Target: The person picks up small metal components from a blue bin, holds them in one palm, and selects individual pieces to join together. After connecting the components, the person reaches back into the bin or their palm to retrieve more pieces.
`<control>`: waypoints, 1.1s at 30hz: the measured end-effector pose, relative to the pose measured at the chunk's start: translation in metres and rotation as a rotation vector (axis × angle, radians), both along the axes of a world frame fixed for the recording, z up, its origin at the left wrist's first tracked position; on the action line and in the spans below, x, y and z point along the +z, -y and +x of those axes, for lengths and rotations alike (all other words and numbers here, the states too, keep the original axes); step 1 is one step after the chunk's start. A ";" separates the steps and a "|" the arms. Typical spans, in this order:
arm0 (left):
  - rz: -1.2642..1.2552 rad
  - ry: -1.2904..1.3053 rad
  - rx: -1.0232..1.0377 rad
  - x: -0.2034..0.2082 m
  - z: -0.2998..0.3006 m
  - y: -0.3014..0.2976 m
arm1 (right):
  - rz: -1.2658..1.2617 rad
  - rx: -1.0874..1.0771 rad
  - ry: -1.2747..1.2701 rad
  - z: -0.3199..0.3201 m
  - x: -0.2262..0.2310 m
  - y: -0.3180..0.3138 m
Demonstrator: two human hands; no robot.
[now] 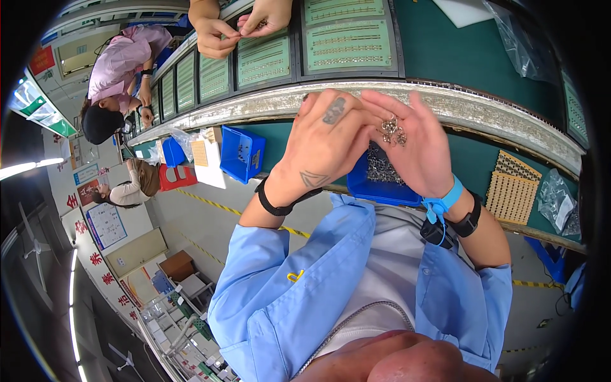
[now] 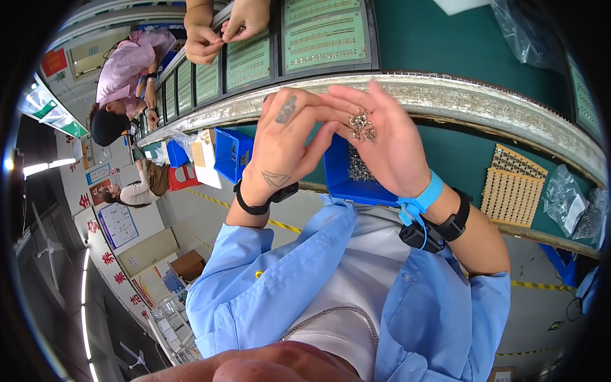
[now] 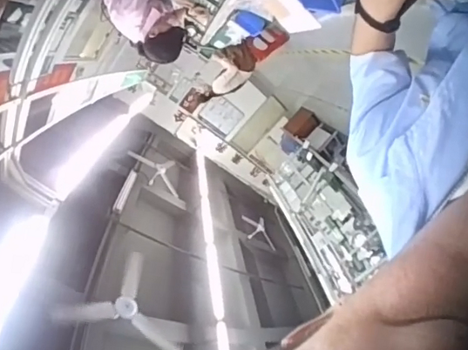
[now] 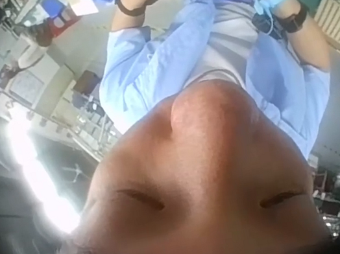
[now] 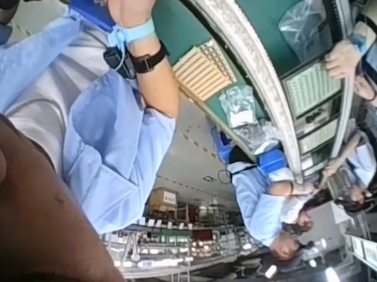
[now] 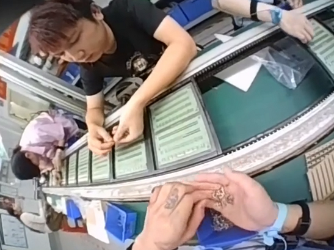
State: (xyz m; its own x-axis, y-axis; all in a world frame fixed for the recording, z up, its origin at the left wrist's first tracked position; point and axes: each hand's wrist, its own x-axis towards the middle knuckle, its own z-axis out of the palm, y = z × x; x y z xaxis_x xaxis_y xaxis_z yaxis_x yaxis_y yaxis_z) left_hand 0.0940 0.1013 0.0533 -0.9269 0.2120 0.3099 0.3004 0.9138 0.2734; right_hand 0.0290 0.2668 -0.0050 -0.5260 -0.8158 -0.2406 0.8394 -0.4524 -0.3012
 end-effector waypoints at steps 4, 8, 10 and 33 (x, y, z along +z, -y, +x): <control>0.057 0.003 0.083 0.006 0.002 0.008 | 0.169 0.092 -0.235 0.006 -0.006 -0.002; 0.094 0.066 0.093 0.011 0.005 0.008 | 0.291 0.125 -0.439 0.008 -0.001 -0.003; 0.105 0.097 0.082 0.013 0.006 0.008 | 0.338 0.115 -0.497 0.010 0.001 -0.003; 0.020 -0.102 0.044 -0.044 -0.089 0.073 | 0.253 0.121 -0.301 0.004 0.005 -0.004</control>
State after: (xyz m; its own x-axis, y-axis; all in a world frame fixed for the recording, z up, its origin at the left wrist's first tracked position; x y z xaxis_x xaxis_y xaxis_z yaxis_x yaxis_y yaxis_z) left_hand 0.0054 0.0285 0.0095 -0.8987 0.1642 0.4066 0.2868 0.9215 0.2620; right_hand 0.0332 0.2706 -0.0001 -0.5071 -0.8111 -0.2916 0.7395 -0.2356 -0.6306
